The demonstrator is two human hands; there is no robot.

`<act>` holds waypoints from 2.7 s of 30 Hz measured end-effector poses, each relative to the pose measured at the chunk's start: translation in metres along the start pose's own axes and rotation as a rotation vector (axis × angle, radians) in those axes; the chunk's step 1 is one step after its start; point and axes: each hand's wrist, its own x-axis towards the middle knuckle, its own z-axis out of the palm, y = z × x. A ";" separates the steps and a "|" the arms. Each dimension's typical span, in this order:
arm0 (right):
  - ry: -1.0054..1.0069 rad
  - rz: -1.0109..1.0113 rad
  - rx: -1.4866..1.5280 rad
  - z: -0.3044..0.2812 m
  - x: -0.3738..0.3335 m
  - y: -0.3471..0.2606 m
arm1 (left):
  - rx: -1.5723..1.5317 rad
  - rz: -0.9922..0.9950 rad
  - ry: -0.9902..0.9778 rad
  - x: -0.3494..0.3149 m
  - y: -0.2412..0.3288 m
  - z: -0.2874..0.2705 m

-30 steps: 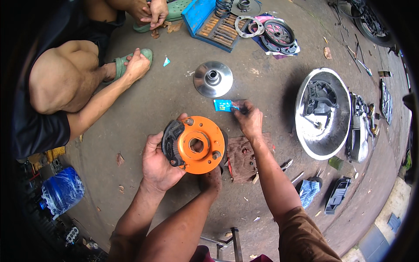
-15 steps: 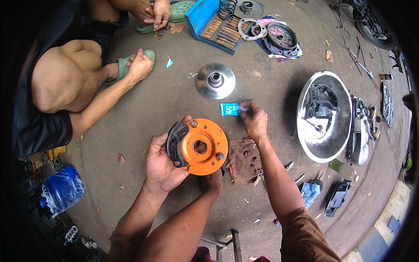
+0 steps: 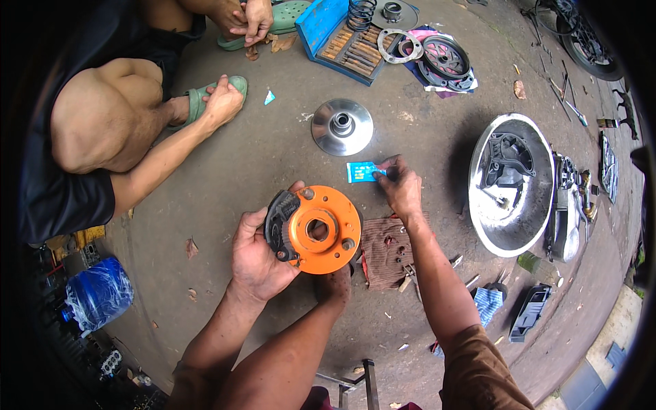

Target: The person assembles a motorcycle clutch hub by placing clutch shoes and springs onto an orange hub. They handle each shoe and spring individually, fitting them into the hub while another person sits nearby.

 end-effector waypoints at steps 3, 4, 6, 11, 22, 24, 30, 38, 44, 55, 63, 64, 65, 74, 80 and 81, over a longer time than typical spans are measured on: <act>0.032 -0.010 0.036 -0.002 -0.003 -0.002 | 0.015 0.012 0.032 0.001 -0.001 0.001; 0.049 -0.021 0.062 -0.002 -0.004 -0.002 | -0.003 0.018 0.030 0.001 -0.001 0.001; 0.112 -0.129 0.022 -0.001 -0.005 -0.002 | -0.017 0.033 0.018 0.000 -0.003 0.001; 0.276 -0.366 -0.172 -0.010 -0.017 -0.020 | -0.067 0.046 -0.024 -0.001 -0.005 -0.001; -0.214 -0.351 0.630 -0.080 -0.110 -0.113 | 0.057 0.019 -0.122 0.006 -0.017 0.025; -0.250 -0.361 0.613 -0.082 -0.106 -0.114 | 0.070 0.030 -0.126 0.006 -0.020 0.029; -0.236 -0.387 0.725 -0.086 -0.105 -0.115 | 0.210 0.080 -0.116 0.004 -0.022 0.040; -0.240 -0.472 0.638 -0.092 -0.096 -0.141 | 0.346 0.069 -0.105 0.002 -0.029 0.049; -0.334 -0.482 0.602 -0.091 -0.089 -0.144 | 0.459 0.053 -0.095 0.000 -0.029 0.048; -0.177 -0.626 0.147 -0.093 -0.098 -0.148 | 0.582 0.021 -0.108 -0.004 -0.026 0.046; -0.283 -0.644 0.427 -0.092 -0.100 -0.142 | 0.680 0.026 -0.097 -0.005 -0.022 0.046; -0.286 -0.592 0.413 -0.092 -0.100 -0.141 | 0.673 0.020 -0.109 -0.005 -0.021 0.046; -0.271 -0.566 0.417 -0.092 -0.100 -0.141 | 0.669 0.013 -0.122 -0.005 -0.020 0.045; -0.194 -0.657 0.416 -0.092 -0.099 -0.140 | 0.510 -0.018 -0.104 -0.003 -0.026 0.042; -0.346 -0.683 0.184 -0.093 -0.094 -0.146 | 0.223 -0.135 -0.053 -0.001 -0.024 0.031; -0.348 -0.651 0.251 -0.092 -0.094 -0.147 | 0.227 -0.131 -0.027 -0.001 -0.025 0.031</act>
